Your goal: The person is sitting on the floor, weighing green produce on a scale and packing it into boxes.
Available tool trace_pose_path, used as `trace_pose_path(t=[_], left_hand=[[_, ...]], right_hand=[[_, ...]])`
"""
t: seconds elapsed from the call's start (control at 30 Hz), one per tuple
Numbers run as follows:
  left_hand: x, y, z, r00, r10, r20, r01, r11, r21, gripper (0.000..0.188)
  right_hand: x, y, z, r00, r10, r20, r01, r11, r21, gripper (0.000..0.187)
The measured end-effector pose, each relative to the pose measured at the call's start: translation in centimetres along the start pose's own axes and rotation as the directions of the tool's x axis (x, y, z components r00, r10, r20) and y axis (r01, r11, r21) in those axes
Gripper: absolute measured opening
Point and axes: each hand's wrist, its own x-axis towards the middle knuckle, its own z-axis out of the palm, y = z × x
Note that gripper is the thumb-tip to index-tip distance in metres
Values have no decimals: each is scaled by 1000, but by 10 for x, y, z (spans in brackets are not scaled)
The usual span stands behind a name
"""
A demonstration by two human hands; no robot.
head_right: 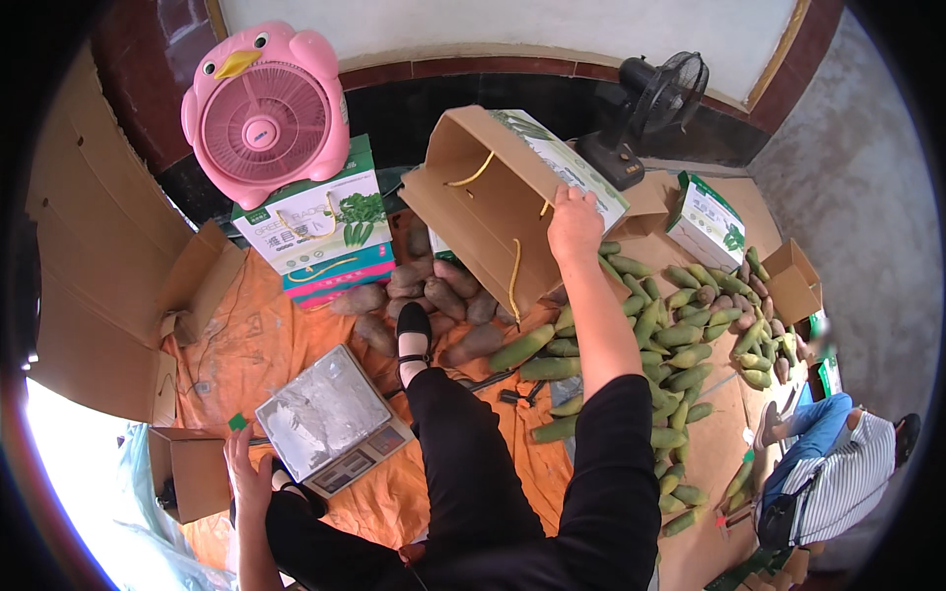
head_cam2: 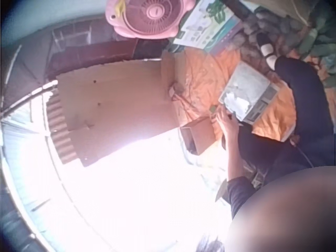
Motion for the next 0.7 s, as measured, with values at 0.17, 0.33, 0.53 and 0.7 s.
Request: trace_pose_path(t=[0.17,0.33,0.53,0.7], left_hand=[[-3,-2,-3,1000,-14,-17,13,998,-58,56],[-4,2,-13,997,-12,-78,3,993,-115,50],[-17,79,-69,975,101,-196,-166,922,-350,37],[-43,190,-112,708,645,-287,-701,591,-400,39]], right_hand=[[-22,26,-34,971,162,-178,-96,939,331,31],[-55,32,-51,947,316,-54,-200,715,670,23],[-90,-70,-101,902,361,237,-122,-315,941,17],[-122,-146,-137,947,281,-153,92,219,971,31]])
